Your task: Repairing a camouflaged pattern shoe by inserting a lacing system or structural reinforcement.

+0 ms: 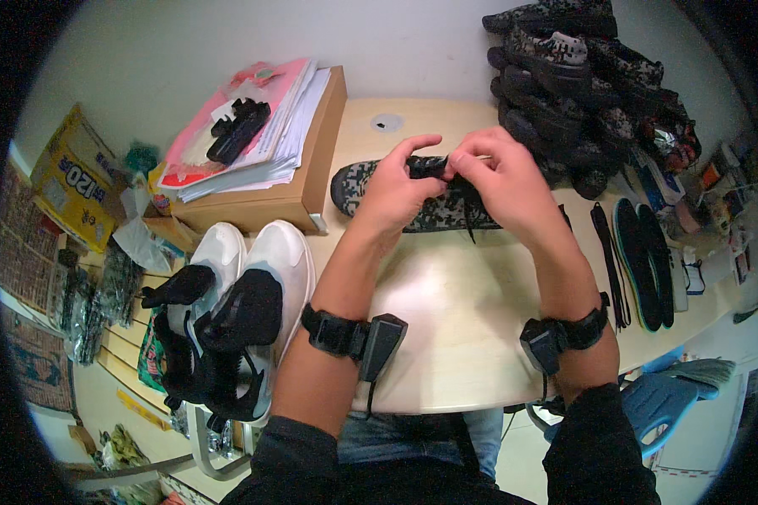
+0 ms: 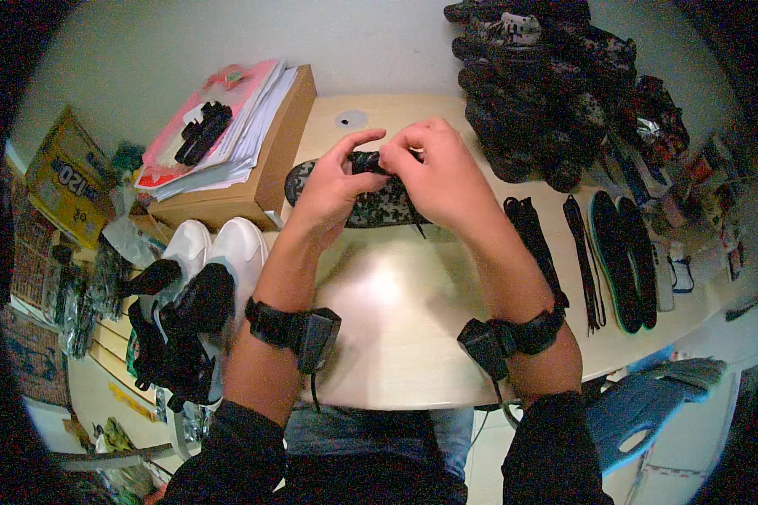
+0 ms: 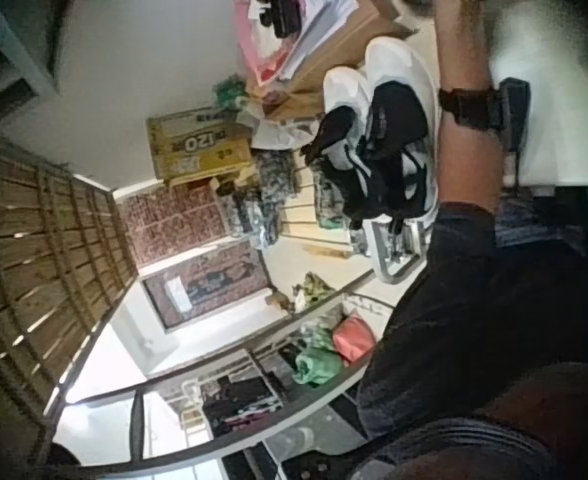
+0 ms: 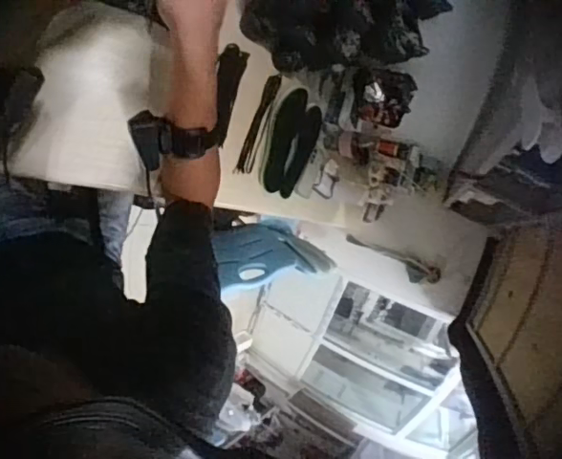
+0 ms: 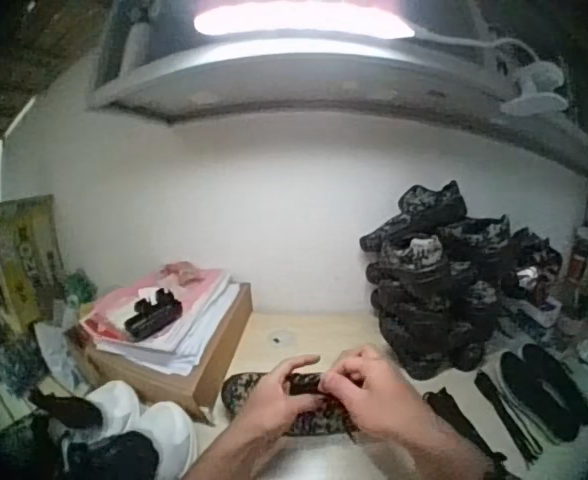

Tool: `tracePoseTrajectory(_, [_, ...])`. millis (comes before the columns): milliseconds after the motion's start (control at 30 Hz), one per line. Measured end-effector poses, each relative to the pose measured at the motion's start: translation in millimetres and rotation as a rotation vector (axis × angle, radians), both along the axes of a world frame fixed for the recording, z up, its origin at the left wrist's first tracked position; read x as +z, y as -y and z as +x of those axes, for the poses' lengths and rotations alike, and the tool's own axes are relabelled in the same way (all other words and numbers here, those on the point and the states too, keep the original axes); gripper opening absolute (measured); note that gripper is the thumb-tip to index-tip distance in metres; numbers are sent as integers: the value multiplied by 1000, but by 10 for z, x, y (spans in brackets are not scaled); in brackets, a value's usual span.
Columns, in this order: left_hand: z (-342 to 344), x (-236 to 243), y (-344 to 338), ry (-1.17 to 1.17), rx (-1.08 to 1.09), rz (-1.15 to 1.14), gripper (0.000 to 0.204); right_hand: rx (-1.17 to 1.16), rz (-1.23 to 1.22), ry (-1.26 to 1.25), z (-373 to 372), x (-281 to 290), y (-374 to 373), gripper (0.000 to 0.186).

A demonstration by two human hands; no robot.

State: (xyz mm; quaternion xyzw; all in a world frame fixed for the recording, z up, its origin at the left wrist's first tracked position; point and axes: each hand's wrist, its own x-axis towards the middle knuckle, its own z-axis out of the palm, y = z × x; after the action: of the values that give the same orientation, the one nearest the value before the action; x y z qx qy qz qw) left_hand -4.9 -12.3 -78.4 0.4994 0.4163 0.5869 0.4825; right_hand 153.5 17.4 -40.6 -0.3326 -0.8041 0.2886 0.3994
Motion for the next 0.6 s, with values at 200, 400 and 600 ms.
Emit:
tracePoseTrajectory(200, [-13,-14,17,-139,113,30,46,207,-382,-258,99,35,428,19])
tracePoseTrajectory(400, [23,-32,-45,52,84,-40,38,247,-644,-309,137,-447,435,18])
tracePoseTrajectory(600, [-32,-48,-57,127,29,-83,31,219,-596,-128,151,-584,307,19])
